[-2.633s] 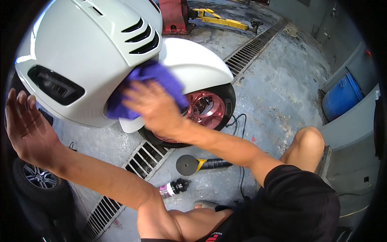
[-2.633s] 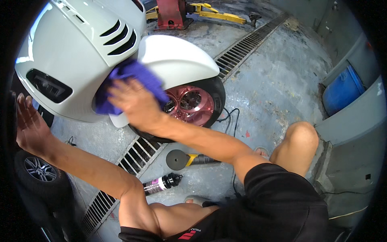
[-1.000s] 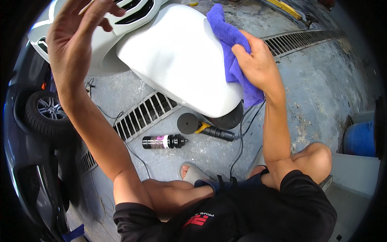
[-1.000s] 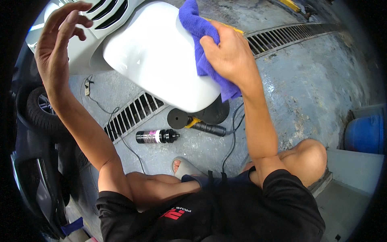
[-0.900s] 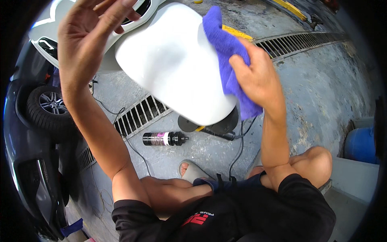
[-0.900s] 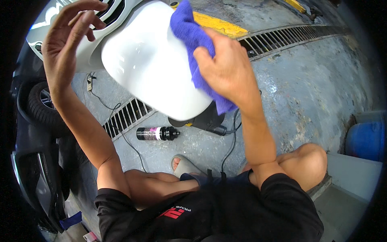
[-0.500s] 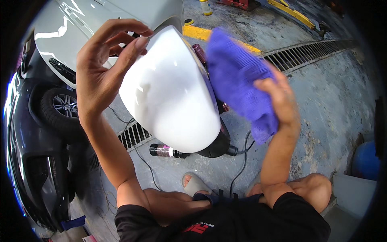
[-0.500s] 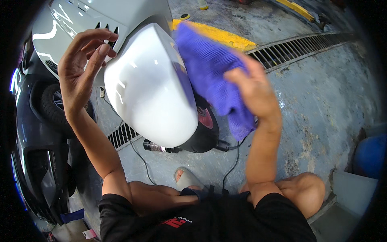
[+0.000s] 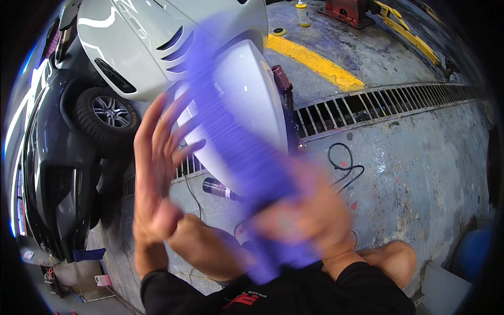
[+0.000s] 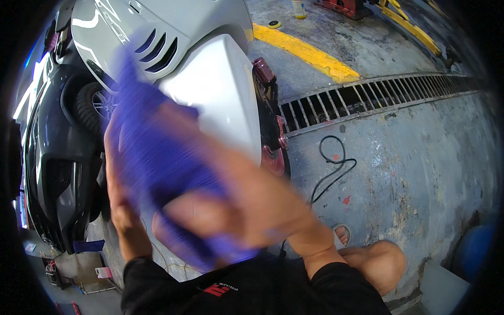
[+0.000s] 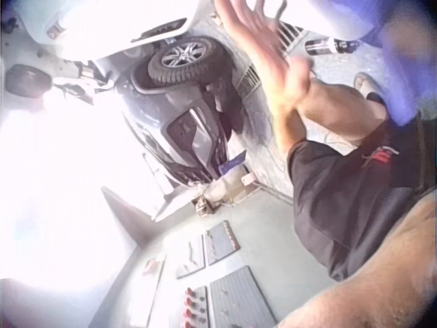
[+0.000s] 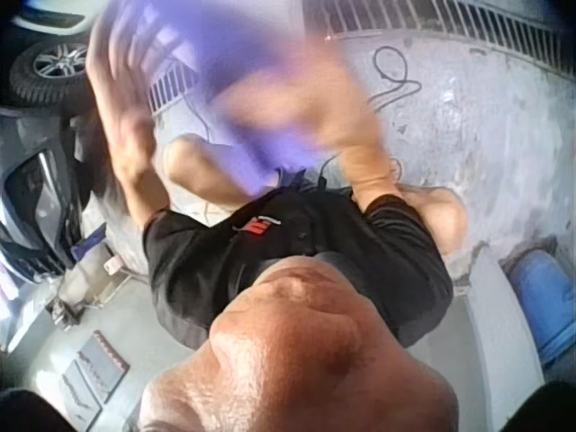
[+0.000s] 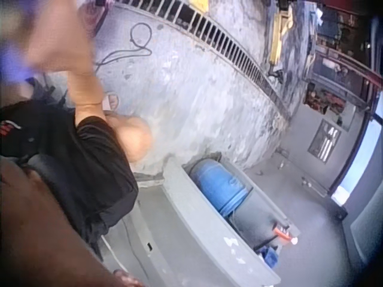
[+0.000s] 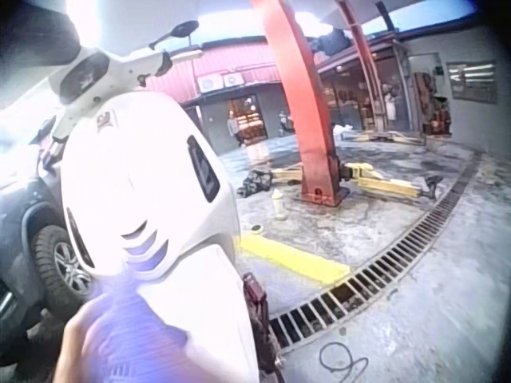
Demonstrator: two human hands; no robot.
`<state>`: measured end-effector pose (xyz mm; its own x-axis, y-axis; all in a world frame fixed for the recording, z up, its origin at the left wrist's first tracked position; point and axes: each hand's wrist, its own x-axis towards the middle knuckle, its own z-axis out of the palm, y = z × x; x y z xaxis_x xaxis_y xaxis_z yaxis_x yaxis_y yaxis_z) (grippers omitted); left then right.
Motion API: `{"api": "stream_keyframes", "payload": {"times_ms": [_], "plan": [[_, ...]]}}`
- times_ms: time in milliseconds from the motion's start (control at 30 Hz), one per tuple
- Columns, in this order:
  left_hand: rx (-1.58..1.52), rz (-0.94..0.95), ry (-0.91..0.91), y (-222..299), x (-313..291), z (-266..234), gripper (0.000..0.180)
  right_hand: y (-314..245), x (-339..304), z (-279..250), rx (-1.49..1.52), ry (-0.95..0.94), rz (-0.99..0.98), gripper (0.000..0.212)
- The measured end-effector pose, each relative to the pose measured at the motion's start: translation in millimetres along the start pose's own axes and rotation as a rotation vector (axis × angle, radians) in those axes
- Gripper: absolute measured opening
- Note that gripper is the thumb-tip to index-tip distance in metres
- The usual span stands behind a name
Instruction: The person uses a rotary polisher with a foam pad to polish the front fender of a white scooter. They apply polishing compound from a bottle, polish the surface, and wipe it with a purple microfiber cloth. The process is repeated multiple times on the same area.
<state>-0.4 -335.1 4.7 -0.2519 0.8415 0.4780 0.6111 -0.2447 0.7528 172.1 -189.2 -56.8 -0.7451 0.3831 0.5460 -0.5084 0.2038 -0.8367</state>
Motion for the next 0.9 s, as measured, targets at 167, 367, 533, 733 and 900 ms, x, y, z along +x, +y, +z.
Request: {"api": "stream_keyframes", "payload": {"times_ms": [167, 367, 533, 733, 900], "plan": [[-0.135, 0.055, 0.286, -8, -45, 28, 0.079, 10, 28, 108, -0.006, -0.334, -0.236, 0.106], [0.226, 0.056, 0.623, -25, 9, -7, 0.072, 34, 40, 20, 0.005, -0.016, -0.168, 0.059], [1.079, 0.1, 0.101, -94, 48, 3, 0.073, 20, 37, -70, 0.115, 0.411, -0.263, 0.048], [0.936, 0.093, 0.168, -97, 19, 13, 0.056, 15, 34, -71, 0.232, 0.419, -0.13, 0.046], [0.702, 0.149, 0.374, -78, 10, -5, 0.037, 28, 38, -64, 0.191, 0.478, -0.033, 0.043]]}}
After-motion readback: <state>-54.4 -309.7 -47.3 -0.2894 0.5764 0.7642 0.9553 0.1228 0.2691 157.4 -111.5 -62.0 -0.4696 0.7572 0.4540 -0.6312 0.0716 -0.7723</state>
